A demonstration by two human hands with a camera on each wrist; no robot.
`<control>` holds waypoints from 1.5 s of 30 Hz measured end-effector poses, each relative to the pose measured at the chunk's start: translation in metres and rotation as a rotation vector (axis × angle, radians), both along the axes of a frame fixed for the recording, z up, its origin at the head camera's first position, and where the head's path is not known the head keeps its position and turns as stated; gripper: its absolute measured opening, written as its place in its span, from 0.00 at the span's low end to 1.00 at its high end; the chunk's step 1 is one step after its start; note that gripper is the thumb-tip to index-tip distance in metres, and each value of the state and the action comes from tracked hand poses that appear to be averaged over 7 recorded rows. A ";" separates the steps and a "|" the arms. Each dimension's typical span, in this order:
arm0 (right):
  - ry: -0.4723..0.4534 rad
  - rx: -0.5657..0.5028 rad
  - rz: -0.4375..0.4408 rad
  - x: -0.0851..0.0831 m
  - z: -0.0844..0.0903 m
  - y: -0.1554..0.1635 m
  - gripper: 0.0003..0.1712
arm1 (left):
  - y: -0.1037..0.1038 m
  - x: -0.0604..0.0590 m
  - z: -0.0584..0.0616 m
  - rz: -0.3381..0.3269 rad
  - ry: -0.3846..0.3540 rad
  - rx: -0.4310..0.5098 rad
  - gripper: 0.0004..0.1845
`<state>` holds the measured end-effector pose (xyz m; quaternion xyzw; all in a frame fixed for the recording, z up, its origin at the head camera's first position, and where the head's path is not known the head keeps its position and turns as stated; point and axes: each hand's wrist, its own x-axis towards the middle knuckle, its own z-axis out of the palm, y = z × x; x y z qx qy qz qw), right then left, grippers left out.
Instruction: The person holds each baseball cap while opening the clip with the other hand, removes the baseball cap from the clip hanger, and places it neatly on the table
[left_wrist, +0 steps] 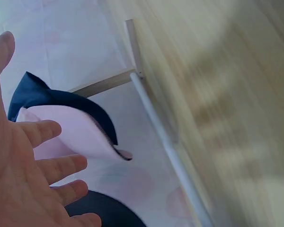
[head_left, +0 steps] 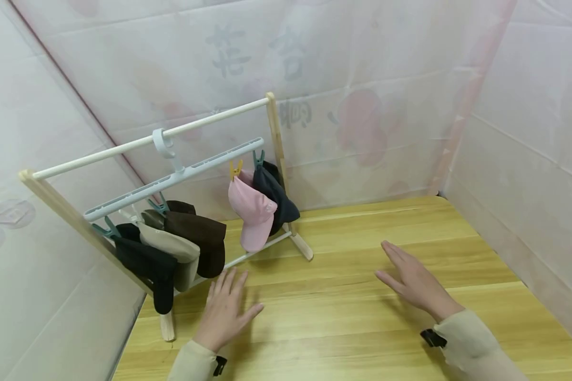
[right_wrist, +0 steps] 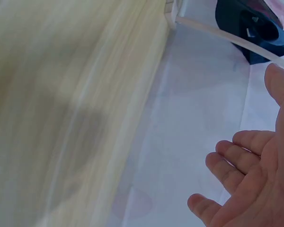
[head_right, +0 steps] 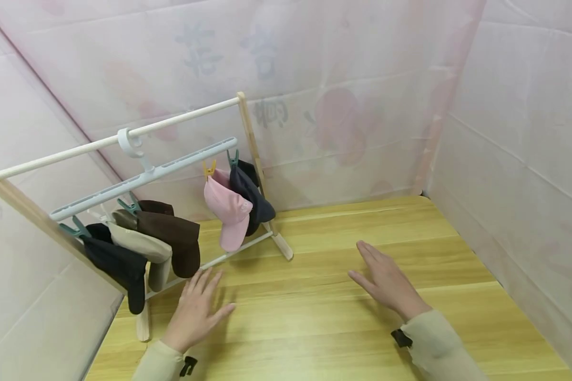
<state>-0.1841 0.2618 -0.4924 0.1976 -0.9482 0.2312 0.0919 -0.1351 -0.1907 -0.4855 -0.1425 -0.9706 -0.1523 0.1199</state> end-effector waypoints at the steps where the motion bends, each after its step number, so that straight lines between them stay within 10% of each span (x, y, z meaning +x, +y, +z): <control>1: 0.007 0.000 0.002 0.000 0.002 -0.001 0.45 | -0.001 0.001 0.002 -0.003 0.018 -0.001 0.43; 21: 0.038 -0.157 0.196 -0.020 0.040 -0.061 0.33 | -0.023 0.014 0.058 0.000 0.348 0.116 0.34; 28: 0.008 -0.121 0.279 -0.032 0.054 -0.080 0.31 | -0.043 0.011 0.082 0.036 0.608 0.226 0.29; 35: -0.011 -0.071 0.341 -0.042 0.056 -0.093 0.29 | -0.066 0.011 0.105 0.135 0.825 0.240 0.28; 45: 0.015 -0.058 0.471 -0.060 0.055 -0.116 0.29 | -0.112 -0.002 0.164 0.313 0.863 0.119 0.30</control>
